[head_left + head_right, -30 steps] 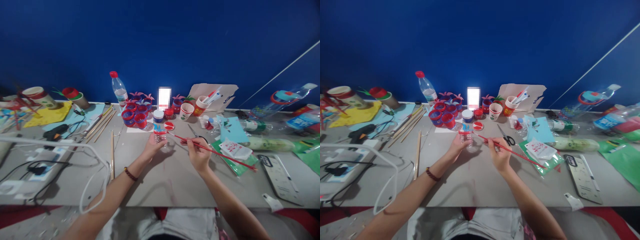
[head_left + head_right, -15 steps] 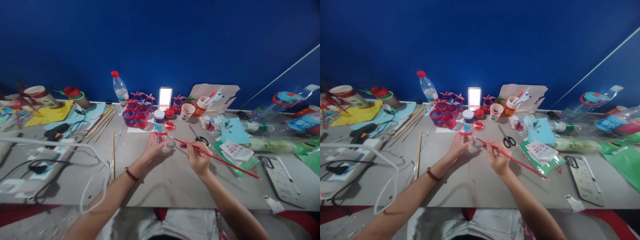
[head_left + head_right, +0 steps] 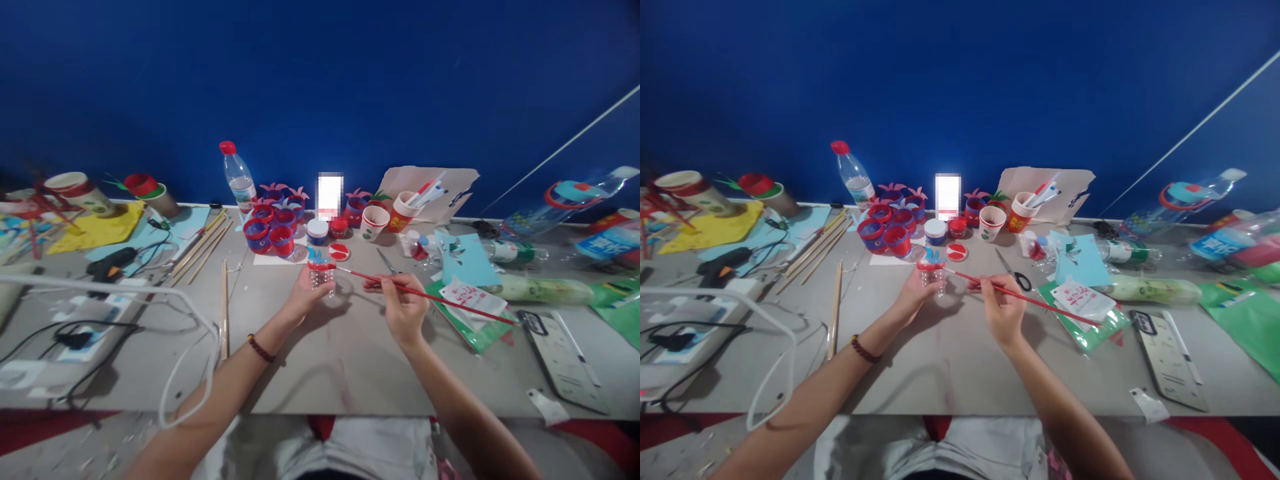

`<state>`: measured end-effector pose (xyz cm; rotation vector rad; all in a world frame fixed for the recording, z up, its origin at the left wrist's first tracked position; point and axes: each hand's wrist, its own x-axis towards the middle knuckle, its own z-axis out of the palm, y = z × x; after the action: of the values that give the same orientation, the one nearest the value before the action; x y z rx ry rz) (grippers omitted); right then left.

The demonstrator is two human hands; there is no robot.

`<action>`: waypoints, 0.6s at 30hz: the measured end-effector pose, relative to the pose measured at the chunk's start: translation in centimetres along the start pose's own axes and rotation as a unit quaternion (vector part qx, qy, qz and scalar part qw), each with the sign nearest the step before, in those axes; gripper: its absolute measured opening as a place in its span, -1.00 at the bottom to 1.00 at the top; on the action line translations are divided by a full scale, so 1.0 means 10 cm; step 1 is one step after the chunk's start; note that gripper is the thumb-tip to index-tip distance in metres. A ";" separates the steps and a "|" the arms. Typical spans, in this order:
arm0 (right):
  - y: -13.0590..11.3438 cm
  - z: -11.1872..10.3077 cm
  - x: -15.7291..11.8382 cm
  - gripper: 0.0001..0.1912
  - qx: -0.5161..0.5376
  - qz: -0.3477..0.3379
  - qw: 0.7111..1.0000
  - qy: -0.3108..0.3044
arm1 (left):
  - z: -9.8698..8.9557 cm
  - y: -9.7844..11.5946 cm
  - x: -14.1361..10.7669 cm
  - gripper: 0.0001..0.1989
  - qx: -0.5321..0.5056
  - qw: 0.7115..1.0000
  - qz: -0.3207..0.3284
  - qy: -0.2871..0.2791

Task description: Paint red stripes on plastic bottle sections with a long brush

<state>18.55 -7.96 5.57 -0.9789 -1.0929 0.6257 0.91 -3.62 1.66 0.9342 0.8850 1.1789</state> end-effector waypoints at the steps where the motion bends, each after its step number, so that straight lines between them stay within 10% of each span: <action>1: 0.00 0.00 0.01 -0.74 0.003 0.006 1.000 0.003 | 0.00 0.00 0.00 -0.48 -0.007 1.000 -0.007 -0.009; 18: 0.05 -0.05 0.14 -0.69 0.004 0.023 0.999 0.029 | -0.03 0.07 -0.03 -0.51 -0.077 0.992 -0.070 -0.073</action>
<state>19.58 -6.74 5.69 -1.0106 -1.0187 0.6344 0.36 -3.74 2.25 0.8077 0.7201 1.0300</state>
